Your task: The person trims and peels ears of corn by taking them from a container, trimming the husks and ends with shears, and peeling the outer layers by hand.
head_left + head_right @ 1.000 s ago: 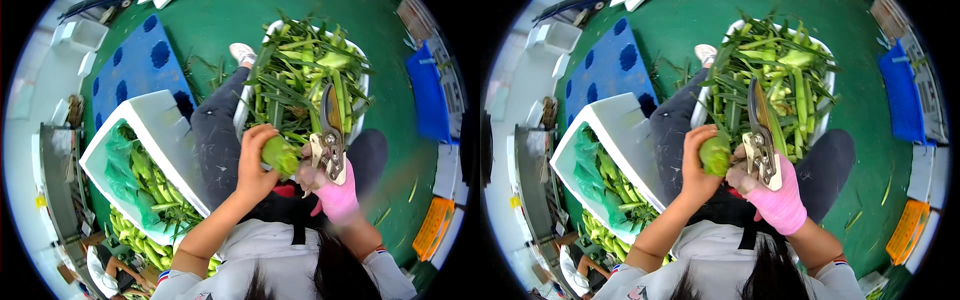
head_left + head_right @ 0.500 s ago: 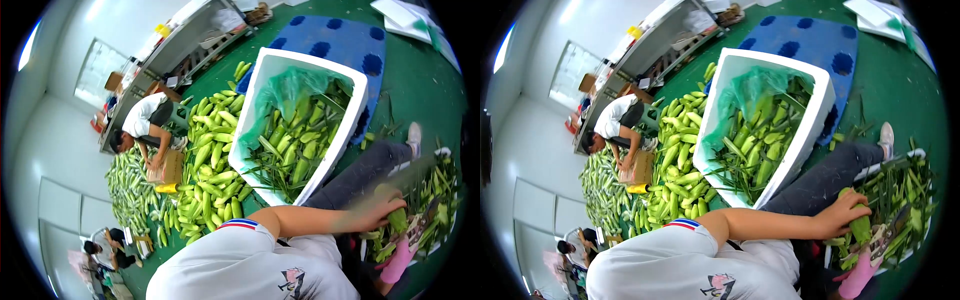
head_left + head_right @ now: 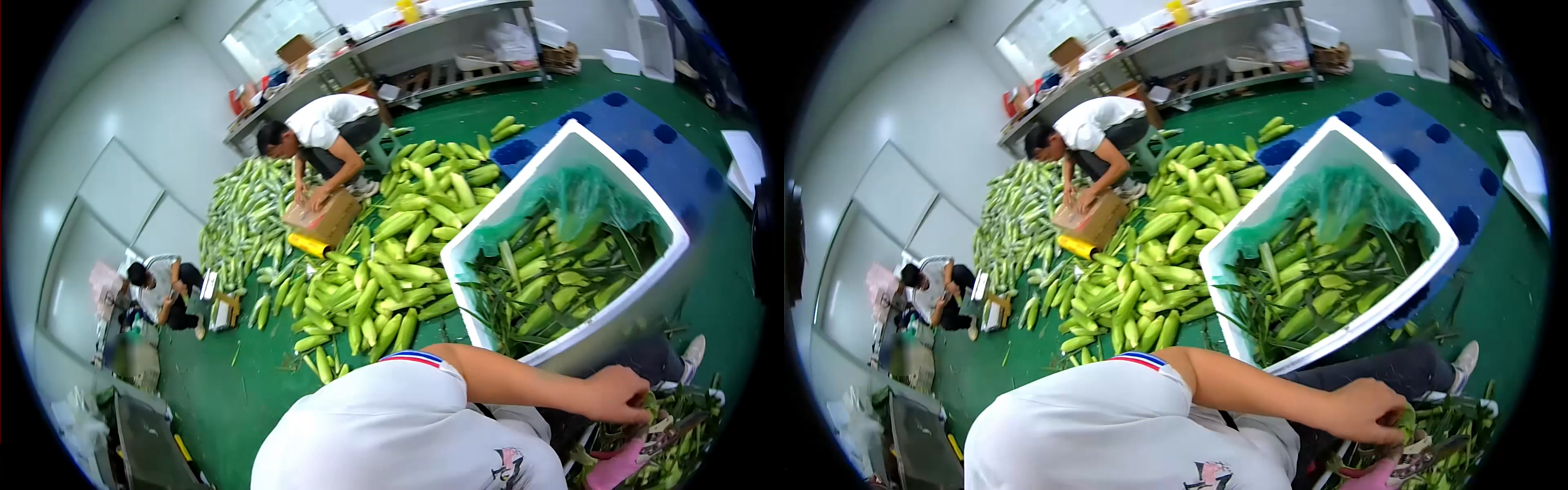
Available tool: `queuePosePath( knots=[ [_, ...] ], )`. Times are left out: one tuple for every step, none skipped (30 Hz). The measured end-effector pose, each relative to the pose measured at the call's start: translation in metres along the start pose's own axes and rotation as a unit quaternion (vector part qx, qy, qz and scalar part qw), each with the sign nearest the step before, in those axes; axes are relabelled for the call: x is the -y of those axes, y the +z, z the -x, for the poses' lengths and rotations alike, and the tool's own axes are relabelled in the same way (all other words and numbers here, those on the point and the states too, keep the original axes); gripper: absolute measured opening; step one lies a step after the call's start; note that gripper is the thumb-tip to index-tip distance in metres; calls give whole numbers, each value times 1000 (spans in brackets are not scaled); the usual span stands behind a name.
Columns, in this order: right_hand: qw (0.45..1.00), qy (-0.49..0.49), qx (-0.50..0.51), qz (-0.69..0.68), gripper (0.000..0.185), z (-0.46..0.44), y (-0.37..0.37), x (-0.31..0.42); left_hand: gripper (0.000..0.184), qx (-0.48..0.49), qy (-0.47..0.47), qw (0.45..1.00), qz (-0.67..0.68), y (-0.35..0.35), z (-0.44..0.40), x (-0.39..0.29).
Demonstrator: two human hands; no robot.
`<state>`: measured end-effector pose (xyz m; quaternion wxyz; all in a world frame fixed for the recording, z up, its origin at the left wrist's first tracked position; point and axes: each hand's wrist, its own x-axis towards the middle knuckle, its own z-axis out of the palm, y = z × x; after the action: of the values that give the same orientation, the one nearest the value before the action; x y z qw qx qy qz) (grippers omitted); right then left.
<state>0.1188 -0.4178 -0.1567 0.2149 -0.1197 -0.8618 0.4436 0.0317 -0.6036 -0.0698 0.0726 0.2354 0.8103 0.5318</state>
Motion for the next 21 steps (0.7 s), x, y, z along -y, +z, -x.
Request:
queuePosePath(
  knots=[
    [994,-97,-38,32,32,-1,9,24,43,3,-16,1000,-8,-2,2,-3],
    [996,-69,-18,61,33,1,16,21,42,13,-9,1000,-16,-6,0,1],
    [999,-39,-8,-28,38,-1,22,16,41,26,1,999,-21,-8,-3,8],
    [993,-4,-1,-115,43,-3,25,9,40,11,43,995,-91,-6,-4,14],
    [979,36,0,-198,50,-1,24,2,38,3,87,984,-157,-2,-6,19],
    [970,90,29,-223,57,6,15,11,38,5,133,968,-214,7,-4,25],
    [952,144,31,-270,56,7,6,15,33,64,166,969,-171,6,-8,30],
    [921,188,27,-341,54,11,-1,27,30,123,188,965,-133,2,-11,31],
    [878,233,14,-417,53,16,-11,41,23,153,119,975,-106,10,-11,36],
    [827,271,-5,-493,51,19,-21,54,17,152,121,974,115,10,-11,29],
    [777,296,-26,-554,50,22,-30,64,16,100,193,963,160,36,-17,51],
    [737,305,-53,-601,48,24,-40,71,21,203,-65,932,293,33,-17,43],
    [706,307,-79,-634,47,22,-46,75,27,194,-222,867,401,40,-16,31],
    [674,259,-66,-689,42,25,-53,61,34,215,-192,827,483,56,-12,44],
    [686,304,-131,-648,49,19,-58,75,39,199,-215,807,513,62,-12,29],
    [647,291,-128,-693,49,22,-67,66,41,169,-256,792,528,68,-12,24],
    [604,273,-113,-740,49,24,-70,60,41,162,-281,753,573,73,-13,27],
    [593,275,-118,-748,49,25,-73,54,43,170,-284,747,576,76,-15,27],
    [583,271,-117,-757,49,34,-71,62,45,175,-280,745,580,66,-8,24],
    [569,272,-112,-768,49,32,-72,59,47,206,-246,771,550,65,-12,26],
    [593,271,-107,-751,45,27,-72,57,51,233,-208,797,517,63,-15,32]
  ],
)
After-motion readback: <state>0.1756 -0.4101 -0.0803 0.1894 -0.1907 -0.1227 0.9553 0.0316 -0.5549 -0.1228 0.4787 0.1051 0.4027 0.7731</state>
